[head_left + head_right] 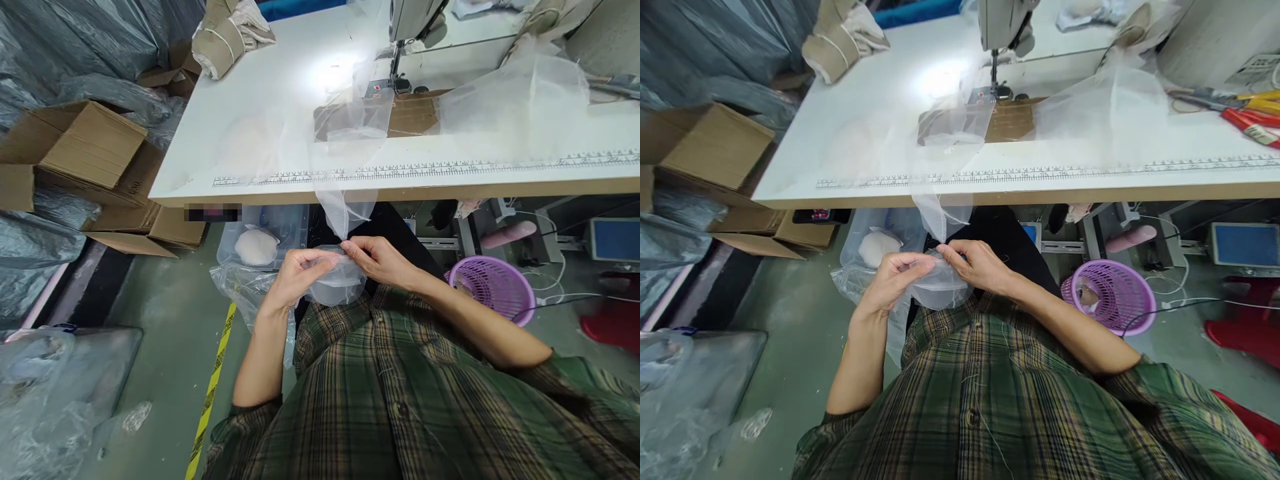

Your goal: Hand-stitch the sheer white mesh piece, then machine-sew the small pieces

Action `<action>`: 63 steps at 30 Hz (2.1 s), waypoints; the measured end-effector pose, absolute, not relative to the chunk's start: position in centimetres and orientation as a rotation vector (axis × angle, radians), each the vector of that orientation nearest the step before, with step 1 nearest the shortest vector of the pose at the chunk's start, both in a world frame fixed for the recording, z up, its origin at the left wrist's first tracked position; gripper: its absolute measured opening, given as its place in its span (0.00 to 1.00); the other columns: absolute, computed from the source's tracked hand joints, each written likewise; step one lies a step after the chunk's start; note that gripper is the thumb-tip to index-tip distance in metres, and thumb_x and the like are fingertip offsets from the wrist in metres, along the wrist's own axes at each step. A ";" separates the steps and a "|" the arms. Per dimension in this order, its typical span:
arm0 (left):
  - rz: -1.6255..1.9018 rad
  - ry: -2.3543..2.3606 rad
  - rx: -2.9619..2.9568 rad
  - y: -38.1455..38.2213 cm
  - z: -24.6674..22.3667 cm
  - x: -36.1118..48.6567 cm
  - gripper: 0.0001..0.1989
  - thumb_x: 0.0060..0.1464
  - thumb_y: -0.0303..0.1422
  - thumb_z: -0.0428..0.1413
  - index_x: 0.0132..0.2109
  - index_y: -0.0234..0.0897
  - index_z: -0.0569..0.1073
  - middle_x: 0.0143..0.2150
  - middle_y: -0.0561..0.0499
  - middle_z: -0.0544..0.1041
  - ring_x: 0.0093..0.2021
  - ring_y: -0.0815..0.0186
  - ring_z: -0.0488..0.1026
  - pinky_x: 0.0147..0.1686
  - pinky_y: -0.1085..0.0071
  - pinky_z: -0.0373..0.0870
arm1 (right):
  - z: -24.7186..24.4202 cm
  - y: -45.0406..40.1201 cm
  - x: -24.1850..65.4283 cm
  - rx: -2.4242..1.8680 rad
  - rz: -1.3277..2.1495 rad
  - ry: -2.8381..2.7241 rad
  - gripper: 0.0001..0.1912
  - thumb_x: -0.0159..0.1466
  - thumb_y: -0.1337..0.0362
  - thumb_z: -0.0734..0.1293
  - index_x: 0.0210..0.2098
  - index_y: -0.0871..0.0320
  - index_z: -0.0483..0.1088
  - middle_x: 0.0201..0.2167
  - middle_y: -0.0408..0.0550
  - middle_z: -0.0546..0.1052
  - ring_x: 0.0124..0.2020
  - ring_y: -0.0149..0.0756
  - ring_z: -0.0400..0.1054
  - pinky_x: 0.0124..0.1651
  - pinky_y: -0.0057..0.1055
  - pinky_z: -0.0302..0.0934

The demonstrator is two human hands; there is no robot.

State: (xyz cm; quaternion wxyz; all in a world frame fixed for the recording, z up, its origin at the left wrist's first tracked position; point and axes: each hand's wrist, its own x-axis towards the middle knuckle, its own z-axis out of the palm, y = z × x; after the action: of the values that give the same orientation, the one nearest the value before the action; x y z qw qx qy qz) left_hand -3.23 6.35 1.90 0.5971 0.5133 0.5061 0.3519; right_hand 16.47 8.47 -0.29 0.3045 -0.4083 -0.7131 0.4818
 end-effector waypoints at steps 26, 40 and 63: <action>0.281 0.780 1.368 4.5 1.6 -6.3 0.18 0.49 0.35 0.67 0.48 0.37 0.78 0.31 0.50 0.79 0.28 0.69 0.73 0.31 0.73 0.69 | -0.3 3.8 20.9 -0.904 2.040 -1.612 0.20 0.62 0.48 0.70 0.29 0.60 0.70 0.20 0.37 0.61 0.22 0.25 0.50 0.24 0.26 0.46; 0.833 1.436 1.046 8.2 -4.2 -5.3 0.21 0.39 0.46 0.70 0.35 0.36 0.77 0.26 0.53 0.74 0.27 0.70 0.70 0.24 0.76 0.59 | -8.0 7.7 18.6 -1.322 1.412 -1.619 0.19 0.63 0.48 0.65 0.29 0.58 0.66 0.22 0.40 0.67 0.24 0.29 0.58 0.29 0.29 0.53; 1.031 1.177 1.198 6.4 -2.8 -6.7 0.14 0.40 0.40 0.70 0.30 0.35 0.80 0.28 0.52 0.74 0.26 0.71 0.67 0.29 0.73 0.66 | -6.3 7.2 18.5 -1.189 1.605 -1.476 0.21 0.59 0.47 0.70 0.39 0.58 0.70 0.24 0.37 0.67 0.20 0.25 0.58 0.22 0.24 0.54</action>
State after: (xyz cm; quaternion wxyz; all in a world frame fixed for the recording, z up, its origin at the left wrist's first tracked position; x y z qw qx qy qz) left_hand -6.67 6.40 -2.83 0.5525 0.5066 0.4979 0.4360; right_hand 18.53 7.18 -6.32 0.3231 -0.4530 -0.5624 0.6117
